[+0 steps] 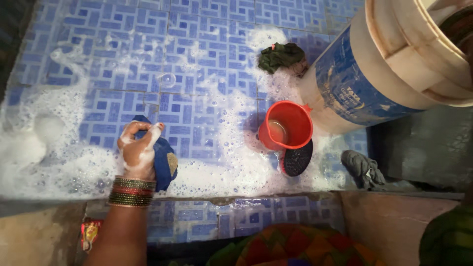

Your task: The person washes a garment by hand on a tiled floor using buckets of water and a small brush. They apply water with a mug, scrub the fabric against the floor with a brush, and rinse it in a bucket.

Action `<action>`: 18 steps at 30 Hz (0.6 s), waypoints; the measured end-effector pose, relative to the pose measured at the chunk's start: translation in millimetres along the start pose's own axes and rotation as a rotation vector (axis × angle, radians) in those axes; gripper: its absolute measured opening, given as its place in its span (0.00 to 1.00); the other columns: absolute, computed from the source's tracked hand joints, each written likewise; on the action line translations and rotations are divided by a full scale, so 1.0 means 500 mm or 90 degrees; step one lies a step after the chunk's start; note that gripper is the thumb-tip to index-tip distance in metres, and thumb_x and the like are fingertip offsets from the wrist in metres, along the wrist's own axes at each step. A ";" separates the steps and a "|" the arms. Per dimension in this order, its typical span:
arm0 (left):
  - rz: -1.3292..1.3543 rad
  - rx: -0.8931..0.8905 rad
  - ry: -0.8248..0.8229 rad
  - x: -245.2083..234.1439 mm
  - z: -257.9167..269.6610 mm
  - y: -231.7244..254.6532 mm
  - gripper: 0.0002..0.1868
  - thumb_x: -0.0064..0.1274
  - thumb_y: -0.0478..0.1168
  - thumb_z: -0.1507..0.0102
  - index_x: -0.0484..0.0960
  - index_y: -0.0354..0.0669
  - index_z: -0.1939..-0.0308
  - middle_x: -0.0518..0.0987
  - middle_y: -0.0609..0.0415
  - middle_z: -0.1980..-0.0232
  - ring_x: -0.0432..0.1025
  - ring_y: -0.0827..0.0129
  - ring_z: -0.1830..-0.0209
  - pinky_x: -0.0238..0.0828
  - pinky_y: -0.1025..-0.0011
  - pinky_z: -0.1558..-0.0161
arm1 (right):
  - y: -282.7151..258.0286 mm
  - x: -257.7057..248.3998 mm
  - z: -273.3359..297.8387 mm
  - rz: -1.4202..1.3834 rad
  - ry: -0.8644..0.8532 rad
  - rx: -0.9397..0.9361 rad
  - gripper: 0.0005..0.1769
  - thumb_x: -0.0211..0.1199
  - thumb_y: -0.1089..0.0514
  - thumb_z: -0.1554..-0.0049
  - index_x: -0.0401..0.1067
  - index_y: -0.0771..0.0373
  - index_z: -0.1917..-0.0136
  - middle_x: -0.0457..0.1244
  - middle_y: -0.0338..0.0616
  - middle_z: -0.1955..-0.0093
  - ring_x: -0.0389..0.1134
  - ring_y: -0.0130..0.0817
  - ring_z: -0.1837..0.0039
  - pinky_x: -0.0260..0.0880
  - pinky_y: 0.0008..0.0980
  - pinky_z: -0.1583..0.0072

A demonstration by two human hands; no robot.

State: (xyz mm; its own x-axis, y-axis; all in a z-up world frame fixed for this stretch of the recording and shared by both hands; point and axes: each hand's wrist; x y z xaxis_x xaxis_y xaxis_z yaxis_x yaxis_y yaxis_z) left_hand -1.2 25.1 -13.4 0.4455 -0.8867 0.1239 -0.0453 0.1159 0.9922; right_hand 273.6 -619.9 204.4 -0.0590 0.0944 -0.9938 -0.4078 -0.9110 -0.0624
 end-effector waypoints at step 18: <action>0.076 -0.059 0.025 -0.013 -0.009 -0.005 0.06 0.62 0.30 0.41 0.79 0.40 0.68 0.81 0.52 0.64 0.76 0.75 0.71 0.73 0.80 0.72 | 0.181 -0.161 0.199 -0.652 0.264 0.076 0.24 0.65 0.45 0.39 0.73 0.67 0.41 0.67 0.55 0.50 0.71 0.47 0.50 0.75 0.51 0.49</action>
State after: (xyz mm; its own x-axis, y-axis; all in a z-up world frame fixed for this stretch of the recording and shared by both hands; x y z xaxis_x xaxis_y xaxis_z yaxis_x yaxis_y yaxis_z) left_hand 0.1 32.5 -16.9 0.4767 -0.8460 0.2387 -0.0180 0.2621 0.9649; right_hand 150.8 -670.2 287.9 0.6563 0.6180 -0.4329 -0.1755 -0.4330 -0.8841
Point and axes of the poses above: each hand's wrist, its own z-axis away from the middle knuckle, its own x-axis out of the palm, y = z × x
